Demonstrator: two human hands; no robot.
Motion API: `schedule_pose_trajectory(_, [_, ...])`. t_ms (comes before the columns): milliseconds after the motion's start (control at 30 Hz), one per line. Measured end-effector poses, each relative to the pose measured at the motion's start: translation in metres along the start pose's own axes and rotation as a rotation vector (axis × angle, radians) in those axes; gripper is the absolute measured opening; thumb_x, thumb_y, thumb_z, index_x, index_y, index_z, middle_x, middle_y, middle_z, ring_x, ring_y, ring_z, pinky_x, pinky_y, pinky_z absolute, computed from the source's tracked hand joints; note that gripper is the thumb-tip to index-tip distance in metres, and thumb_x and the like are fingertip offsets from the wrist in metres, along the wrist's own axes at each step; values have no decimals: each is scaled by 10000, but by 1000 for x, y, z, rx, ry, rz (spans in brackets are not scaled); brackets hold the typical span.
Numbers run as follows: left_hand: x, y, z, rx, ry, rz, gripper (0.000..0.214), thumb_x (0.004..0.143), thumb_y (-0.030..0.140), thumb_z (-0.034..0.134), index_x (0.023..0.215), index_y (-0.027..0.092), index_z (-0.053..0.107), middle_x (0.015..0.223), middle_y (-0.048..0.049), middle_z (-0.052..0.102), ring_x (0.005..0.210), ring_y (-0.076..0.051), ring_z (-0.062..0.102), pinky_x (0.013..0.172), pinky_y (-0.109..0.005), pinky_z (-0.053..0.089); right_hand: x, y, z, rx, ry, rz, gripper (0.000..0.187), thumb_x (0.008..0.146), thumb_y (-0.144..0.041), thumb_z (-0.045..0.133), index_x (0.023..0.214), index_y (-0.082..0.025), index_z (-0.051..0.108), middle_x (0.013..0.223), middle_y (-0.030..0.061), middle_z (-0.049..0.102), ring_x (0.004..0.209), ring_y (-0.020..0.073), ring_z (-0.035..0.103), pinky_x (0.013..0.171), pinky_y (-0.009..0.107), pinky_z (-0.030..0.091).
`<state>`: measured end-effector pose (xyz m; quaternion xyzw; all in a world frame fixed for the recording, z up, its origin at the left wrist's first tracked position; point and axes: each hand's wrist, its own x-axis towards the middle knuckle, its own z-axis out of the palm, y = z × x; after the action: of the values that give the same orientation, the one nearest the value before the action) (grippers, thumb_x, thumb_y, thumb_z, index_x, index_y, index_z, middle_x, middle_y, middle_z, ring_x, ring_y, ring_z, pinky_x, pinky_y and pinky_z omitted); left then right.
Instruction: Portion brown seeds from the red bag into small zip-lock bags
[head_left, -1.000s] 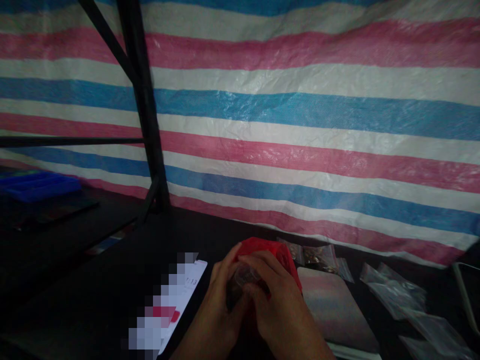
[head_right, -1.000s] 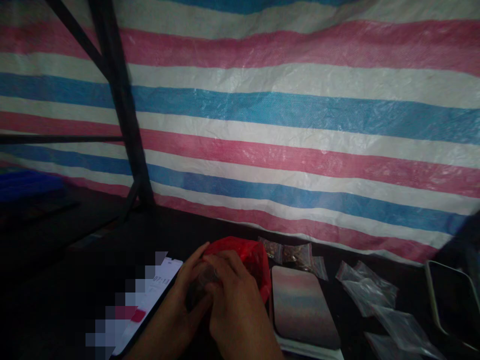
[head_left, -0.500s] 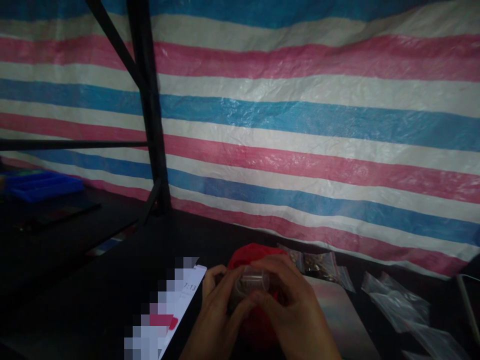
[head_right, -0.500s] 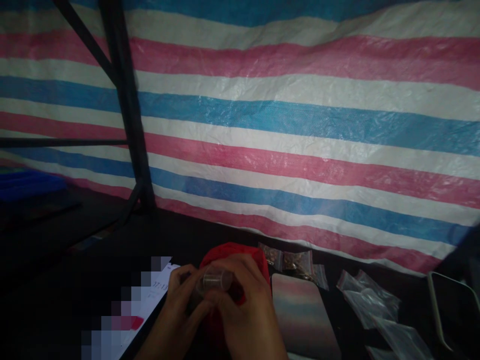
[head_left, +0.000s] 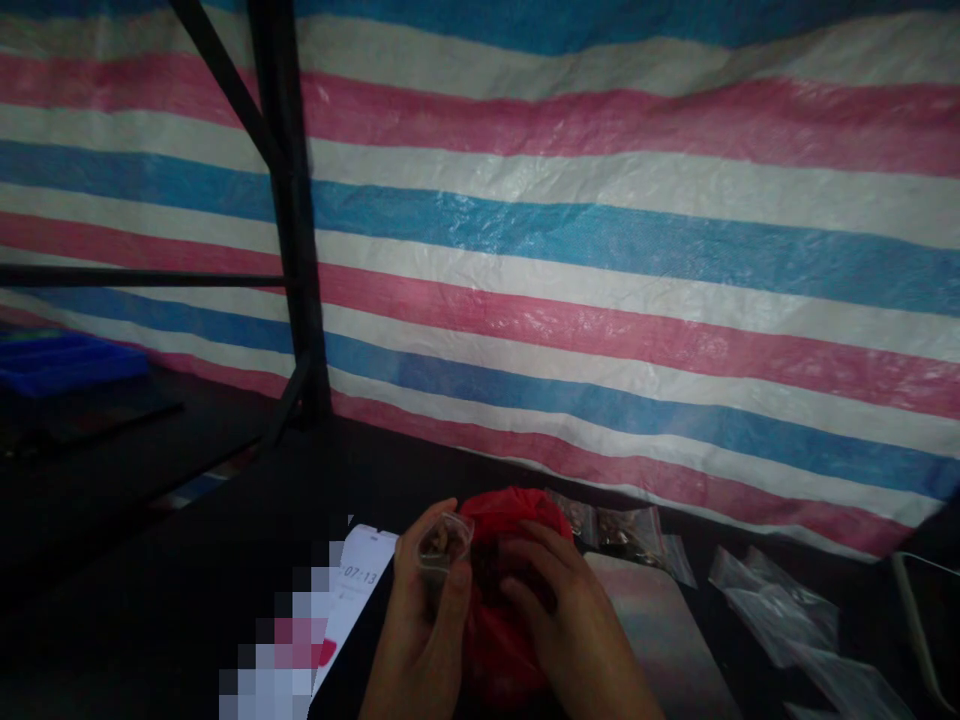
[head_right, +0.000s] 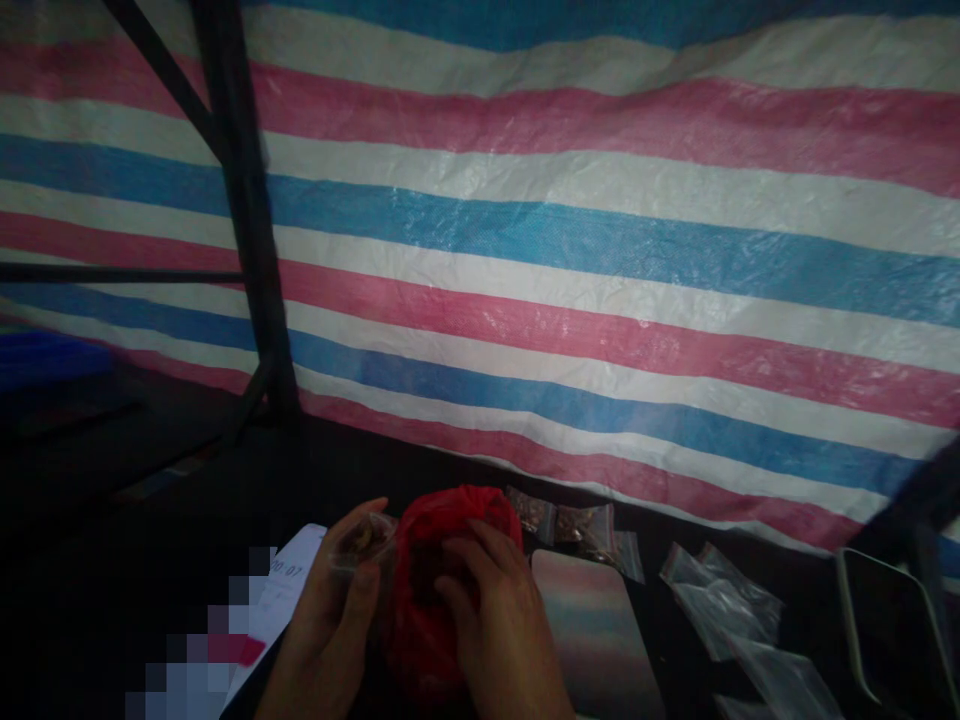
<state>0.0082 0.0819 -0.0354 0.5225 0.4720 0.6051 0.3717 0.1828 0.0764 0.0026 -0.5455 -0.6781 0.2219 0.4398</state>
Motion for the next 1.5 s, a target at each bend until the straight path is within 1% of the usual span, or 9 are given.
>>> schedule_pose_trajectory(133, [-7, -9, 14, 166, 85, 112, 658, 976, 470, 626, 1563, 291, 389, 1552, -155, 503, 1400, -362, 535, 1123, -593, 487, -11, -14, 2, 135, 42, -83, 171, 949, -259, 661, 1066, -294, 781, 1085, 35, 787, 1003, 220, 743, 917, 308, 592])
schedule_pose_trajectory(300, [-24, -10, 43, 205, 120, 276, 737, 894, 416, 680, 1558, 251, 407, 1423, -183, 598, 1292, -387, 590, 1032, -613, 531, -18, -30, -3, 189, 102, -71, 109, 896, -231, 707, 955, -275, 788, 909, 3, 798, 831, 176, 757, 764, 203, 592])
schedule_pose_trajectory(433, [-30, 11, 54, -26, 55, 100, 772, 855, 480, 741, 1553, 315, 455, 1533, -128, 591, 1412, -352, 571, 1172, -569, 467, -16, -29, -9, 295, 281, 26, 176, 925, -344, 671, 929, -246, 818, 910, 46, 825, 854, 219, 789, 765, 242, 623])
schedule_pose_trajectory(600, [-28, 27, 55, -231, 36, -274, 525, 893, 537, 715, 1329, 246, 691, 1303, -109, 788, 1216, -329, 748, 989, -438, 638, -12, -23, -23, 378, 139, 203, 307, 866, -489, 730, 942, -216, 847, 899, 88, 839, 832, 278, 794, 743, 317, 630])
schedule_pose_trajectory(800, [-50, 11, 73, -379, 124, -447, 344, 966, 412, 594, 1196, 214, 757, 1334, -124, 783, 1285, -304, 716, 1143, -475, 539, -5, -10, -24, 255, 101, 318, 325, 817, -486, 650, 861, -226, 840, 872, 88, 839, 825, 297, 795, 716, 331, 593])
schedule_pose_trajectory(1033, [-50, -8, 71, -754, 18, -697, 282, 906, 363, 658, 1091, 188, 780, 1203, -179, 829, 1173, -337, 779, 1045, -478, 601, 8, -3, -8, 53, 80, 333, 310, 848, -387, 566, 881, -218, 824, 905, 88, 839, 861, 300, 787, 763, 357, 546])
schedule_pose_trajectory(1267, [-40, -10, 62, -828, -119, -780, 318, 906, 299, 654, 1168, 159, 766, 1240, -169, 820, 1206, -337, 763, 1050, -444, 597, 8, -7, 3, 94, -47, 314, 273, 883, -388, 581, 873, -240, 810, 908, 54, 830, 865, 275, 781, 756, 337, 536])
schedule_pose_trajectory(1367, [-42, -16, 63, -772, -54, -744, 429, 881, 334, 697, 1261, 138, 722, 1282, -216, 791, 1208, -382, 756, 1072, -503, 581, 7, -7, 3, 113, 5, 317, 280, 883, -408, 598, 934, -250, 823, 962, 55, 836, 910, 277, 781, 802, 343, 550])
schedule_pose_trajectory(1500, [-45, -14, 64, -460, 76, -624, 458, 924, 418, 679, 1307, 168, 703, 1435, -197, 712, 1375, -366, 648, 1183, -495, 489, 5, -8, -4, 201, 4, 323, 335, 858, -486, 638, 940, -219, 824, 955, 91, 834, 882, 291, 782, 796, 354, 569])
